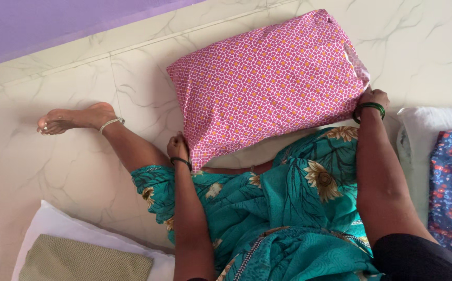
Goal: The person sits on the floor and puts pillowcases on several pillows one by one. They insert each pillow into a case, adjust the fabric to fit, and smooth the surface before moving to the next pillow.
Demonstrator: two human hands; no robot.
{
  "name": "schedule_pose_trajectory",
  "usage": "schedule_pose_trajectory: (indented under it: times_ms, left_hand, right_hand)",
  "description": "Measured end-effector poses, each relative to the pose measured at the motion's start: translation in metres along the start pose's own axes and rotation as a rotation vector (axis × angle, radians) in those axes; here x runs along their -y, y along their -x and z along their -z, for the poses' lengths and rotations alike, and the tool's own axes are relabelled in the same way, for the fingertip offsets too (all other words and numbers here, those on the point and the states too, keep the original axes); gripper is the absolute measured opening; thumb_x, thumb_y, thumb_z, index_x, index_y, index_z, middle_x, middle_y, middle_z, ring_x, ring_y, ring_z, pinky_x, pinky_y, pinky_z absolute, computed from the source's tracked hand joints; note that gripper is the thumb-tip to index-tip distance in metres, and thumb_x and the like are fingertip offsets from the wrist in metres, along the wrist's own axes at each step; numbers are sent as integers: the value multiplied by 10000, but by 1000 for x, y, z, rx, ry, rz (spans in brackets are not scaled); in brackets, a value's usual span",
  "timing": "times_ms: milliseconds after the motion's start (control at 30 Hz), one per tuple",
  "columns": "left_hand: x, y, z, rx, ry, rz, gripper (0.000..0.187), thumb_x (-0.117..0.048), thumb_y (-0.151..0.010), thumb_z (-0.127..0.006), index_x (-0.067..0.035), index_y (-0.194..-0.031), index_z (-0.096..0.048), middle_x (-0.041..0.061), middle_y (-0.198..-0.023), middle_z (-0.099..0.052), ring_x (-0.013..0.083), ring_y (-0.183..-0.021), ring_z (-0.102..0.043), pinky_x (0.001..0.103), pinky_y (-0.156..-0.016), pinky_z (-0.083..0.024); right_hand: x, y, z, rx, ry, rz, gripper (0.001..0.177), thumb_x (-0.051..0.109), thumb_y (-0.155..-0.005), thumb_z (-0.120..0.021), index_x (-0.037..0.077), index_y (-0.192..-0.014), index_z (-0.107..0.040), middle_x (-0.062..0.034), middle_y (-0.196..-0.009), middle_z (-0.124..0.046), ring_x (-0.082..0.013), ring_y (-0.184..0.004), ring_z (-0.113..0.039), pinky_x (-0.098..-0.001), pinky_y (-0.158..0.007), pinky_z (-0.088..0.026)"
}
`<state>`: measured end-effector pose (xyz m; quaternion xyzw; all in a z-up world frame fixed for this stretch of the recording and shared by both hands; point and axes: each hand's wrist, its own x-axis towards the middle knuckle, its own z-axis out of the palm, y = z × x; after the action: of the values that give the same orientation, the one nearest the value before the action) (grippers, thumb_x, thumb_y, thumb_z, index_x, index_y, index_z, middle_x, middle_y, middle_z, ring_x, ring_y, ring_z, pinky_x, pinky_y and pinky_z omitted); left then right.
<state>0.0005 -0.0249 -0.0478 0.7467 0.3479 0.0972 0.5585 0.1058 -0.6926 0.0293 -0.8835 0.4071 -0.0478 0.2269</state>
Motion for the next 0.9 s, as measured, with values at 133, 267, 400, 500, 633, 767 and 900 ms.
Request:
schedule_pose_trajectory:
  times_ms: [133,267,400,500,633,767,900]
  left_hand:
    - [-7,0,2,160,86,38,586,-559,-1079,-458,-49,-1047,-744,161,-885,-713,315,-762,-617,419,-679,-481]
    - [7,2,7,148,-376,-346,482,-445,-1089,-485,-38,-1125,-741,217,-995,-731,415,-930,-694,469,-794,-516]
    - [4,-8,30,-100,-361,-420,332,-344,-1056,-577,-63,-1108,-745,170,-987,-763,349,-915,-755,434,-826,-574]
    - [-38,7,33,-292,-172,-335,338,-331,-1031,-633,-35,-1192,-669,173,-1014,-762,337,-921,-758,419,-811,-587]
    - [-128,31,-8,-196,-448,-652,554,-520,-1098,-409,-110,-1405,-622,157,-1479,-585,392,-1369,-580,552,-1163,-451]
    - [-204,51,-104,191,-886,-641,635,-591,-1049,-195,-323,-1613,-309,60,-1725,-178,330,-1586,-92,695,-1216,-24]
    - [-223,50,-154,223,-948,-641,633,-545,-1071,-165,-318,-1662,-159,40,-1751,-64,299,-1610,-3,671,-1234,28]
  right_hand:
    - [3,5,-13,-25,-113,51,673,604,-1099,-411,13,-1064,-732,-307,-1066,-674,-481,-1050,-621,-562,-924,-452]
    - [8,11,-14,196,-34,170,630,609,-1062,-458,52,-1157,-737,-307,-1145,-672,-486,-1111,-610,-551,-973,-463]
    - [6,22,19,231,-8,-74,515,535,-953,-639,85,-1181,-744,-224,-1196,-720,-380,-1139,-694,-465,-1028,-518]
    - [34,44,32,-45,-44,47,433,441,-1004,-652,111,-1282,-686,-185,-1330,-646,-383,-1249,-591,-492,-1071,-447]
    - [114,97,35,-170,0,571,520,397,-1085,-583,120,-1519,-507,-148,-1549,-482,-324,-1441,-383,-596,-1166,-250]
    - [214,199,7,248,153,851,552,409,-1106,-351,270,-1626,-229,-38,-1729,-136,-262,-1579,-88,-592,-1240,18]
    - [269,260,-22,310,386,1168,611,441,-1084,-258,225,-1645,-150,0,-1723,-46,-188,-1582,-22,-526,-1274,23]
